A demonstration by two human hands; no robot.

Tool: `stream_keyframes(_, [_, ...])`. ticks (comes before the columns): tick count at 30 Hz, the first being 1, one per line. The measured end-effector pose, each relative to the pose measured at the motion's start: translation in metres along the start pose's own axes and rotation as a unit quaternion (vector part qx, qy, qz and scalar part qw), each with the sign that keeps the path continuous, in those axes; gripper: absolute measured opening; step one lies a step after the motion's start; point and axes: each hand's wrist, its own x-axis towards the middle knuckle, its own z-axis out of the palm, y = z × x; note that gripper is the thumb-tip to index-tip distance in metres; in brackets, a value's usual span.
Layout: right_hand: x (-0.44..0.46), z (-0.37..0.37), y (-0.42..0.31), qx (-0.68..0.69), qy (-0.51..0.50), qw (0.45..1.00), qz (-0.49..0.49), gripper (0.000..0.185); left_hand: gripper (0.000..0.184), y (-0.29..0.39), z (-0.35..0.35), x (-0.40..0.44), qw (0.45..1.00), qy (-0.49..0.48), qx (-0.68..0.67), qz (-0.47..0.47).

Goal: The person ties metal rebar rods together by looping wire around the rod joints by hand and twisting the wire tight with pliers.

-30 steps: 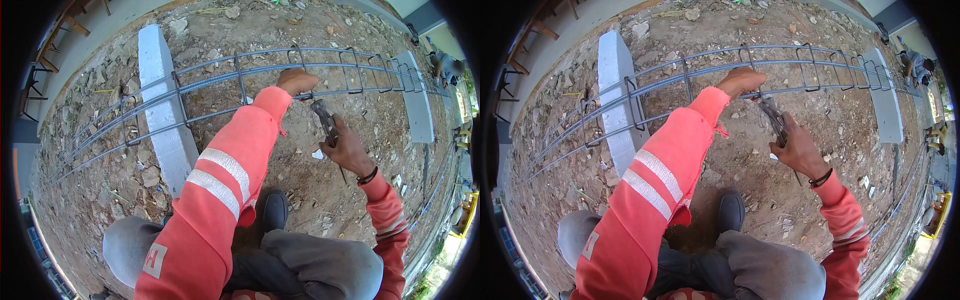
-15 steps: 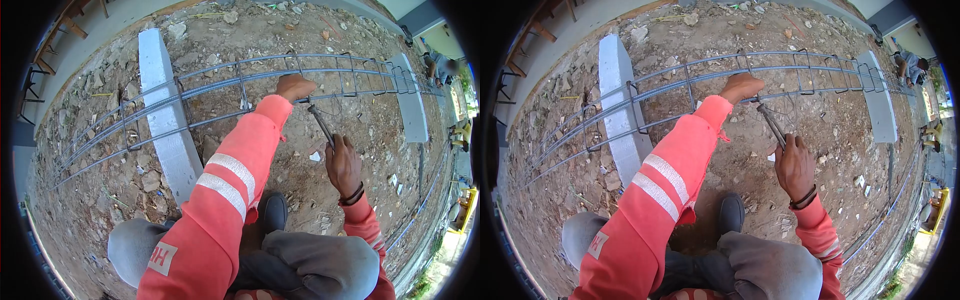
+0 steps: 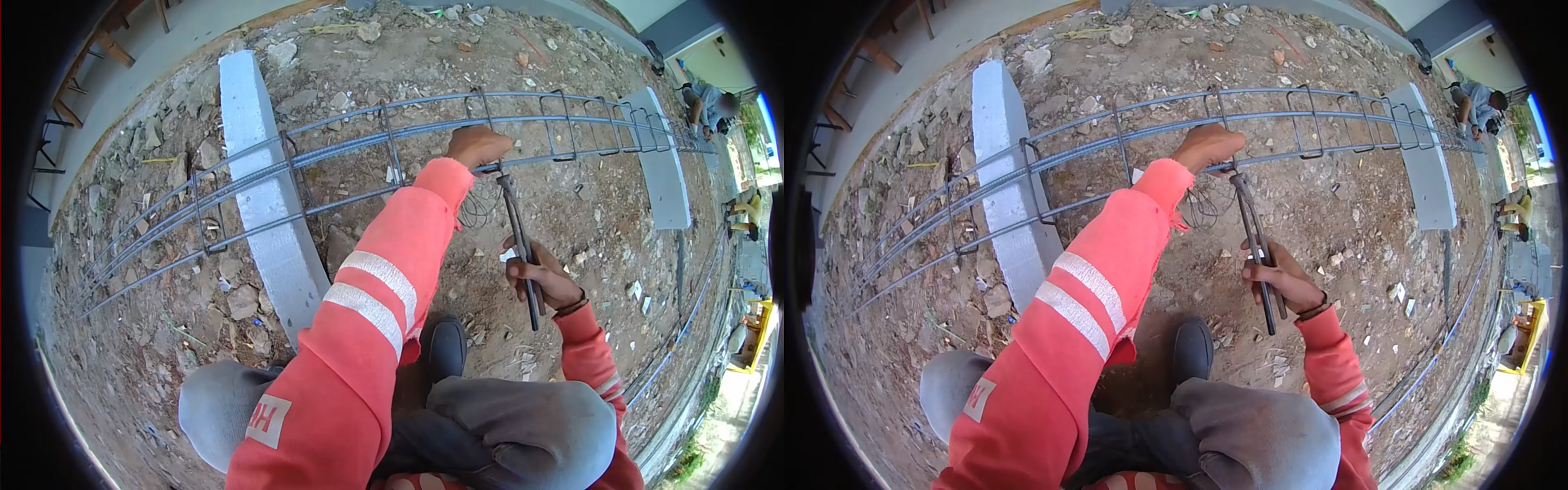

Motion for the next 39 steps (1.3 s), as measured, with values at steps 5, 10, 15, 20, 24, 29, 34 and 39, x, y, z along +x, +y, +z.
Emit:
stream_keyframes(5, [-0.010,0.021,0.002,-0.537,0.264,0.767,-0.230,0.043,0.052,0.004,-0.002,-0.005,1.000,0.009,0.022,0.007])
stream_keyframes(10, [-0.013,0.015,-0.007,-0.534,0.250,0.762,-0.268,0.046,0.041,0.000,-0.001,-0.004,0.999,0.030,-0.013,0.020])
stream_keyframes(15, [-0.004,0.024,-0.002,-0.574,0.323,0.726,-0.200,0.040,0.049,-0.002,0.000,0.003,0.999,0.018,-0.028,-0.027])
stream_keyframes(20, [0.015,0.033,0.008,-0.410,0.287,0.843,-0.196,0.031,0.043,0.015,-0.010,-0.015,0.997,-0.009,-0.030,-0.073])
stream_keyframes(24, [0.029,0.007,0.054,0.511,-0.322,0.796,-0.038,0.056,0.039,0.007,-0.009,-0.007,0.995,-0.053,-0.049,-0.071])
stream_keyframes(29, [0.052,0.039,0.075,0.525,-0.391,0.747,-0.114,0.064,0.041,0.008,-0.006,-0.006,0.999,0.000,0.000,-0.044])
stream_keyframes(34, [0.016,0.032,0.047,-0.109,0.154,0.973,-0.137,0.040,0.042,0.008,-0.008,-0.006,1.000,-0.012,0.003,-0.021])
stream_keyframes(39, [0.001,0.046,0.017,-0.440,0.362,0.800,-0.189,0.033,0.039,0.010,-0.007,-0.009,1.000,-0.010,-0.018,-0.020])
